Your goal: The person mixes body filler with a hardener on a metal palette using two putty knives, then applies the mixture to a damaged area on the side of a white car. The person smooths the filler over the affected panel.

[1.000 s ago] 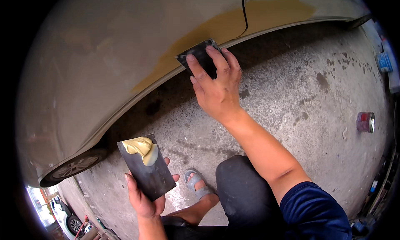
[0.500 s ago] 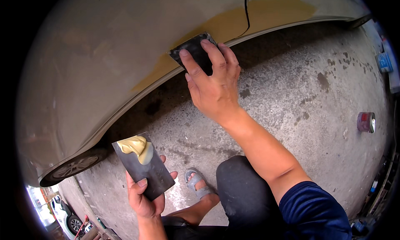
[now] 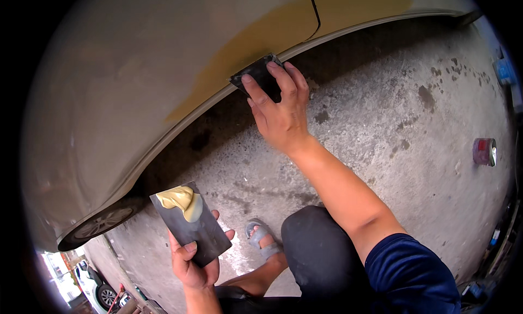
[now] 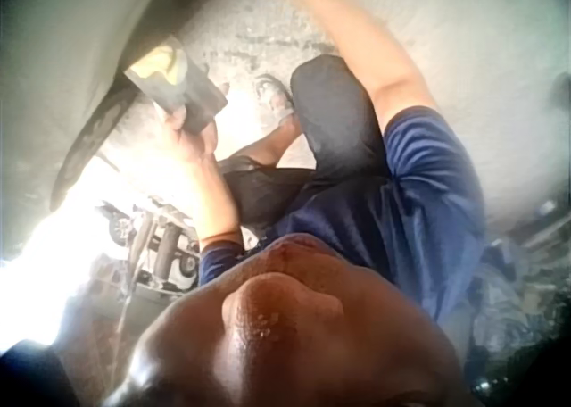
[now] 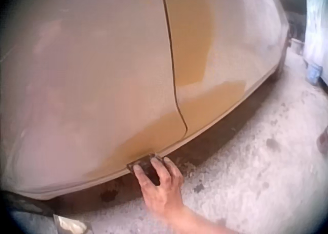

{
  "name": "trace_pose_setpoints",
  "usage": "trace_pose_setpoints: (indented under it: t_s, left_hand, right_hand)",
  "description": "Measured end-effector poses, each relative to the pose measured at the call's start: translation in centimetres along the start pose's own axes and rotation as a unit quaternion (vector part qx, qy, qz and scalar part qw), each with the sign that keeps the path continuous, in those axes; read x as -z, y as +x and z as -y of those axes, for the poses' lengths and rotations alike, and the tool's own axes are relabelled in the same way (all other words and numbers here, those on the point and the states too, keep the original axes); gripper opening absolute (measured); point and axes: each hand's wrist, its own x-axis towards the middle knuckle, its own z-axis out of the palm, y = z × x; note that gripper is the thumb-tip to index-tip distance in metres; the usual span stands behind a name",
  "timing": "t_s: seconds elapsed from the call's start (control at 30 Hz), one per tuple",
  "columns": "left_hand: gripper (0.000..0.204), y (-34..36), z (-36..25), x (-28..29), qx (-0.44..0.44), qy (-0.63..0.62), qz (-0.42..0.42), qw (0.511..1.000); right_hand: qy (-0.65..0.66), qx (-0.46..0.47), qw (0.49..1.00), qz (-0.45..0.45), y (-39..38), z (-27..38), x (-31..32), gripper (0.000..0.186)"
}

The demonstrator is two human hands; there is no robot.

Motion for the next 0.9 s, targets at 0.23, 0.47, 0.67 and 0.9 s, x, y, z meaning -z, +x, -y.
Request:
trace_pose_setpoints:
  t_s: [0.23,0.47,0.67,0.9]
  left_hand:
    - [0.071,0.1,0.7,0.8,0.012,0.016,0.008,1.000]
    - [0.071,0.5,0.9,0.7,0.014,0.014,0.012,1.000]
    - [0.068,0.7,0.9,0.4,0.010,0.017,0.021,1.000]
    - [0.056,1.0,0.7,0.6,-0.024,-0.060,-0.017,0.998]
  right_hand:
    - [0.004,0.017,0.998,-0.058,0.7,-1.3,-2.3,0.050]
    - [-0.006,0.009,1.000,-0.030,-0.8,-1.9,-2.3,0.045]
    - [0.000,0.027,0.998,-0.054,0.4,-1.9,-2.2,0.049]
    - [0.169,-0.057,0.977,0.117,-1.0,1.9,4.0,0.046]
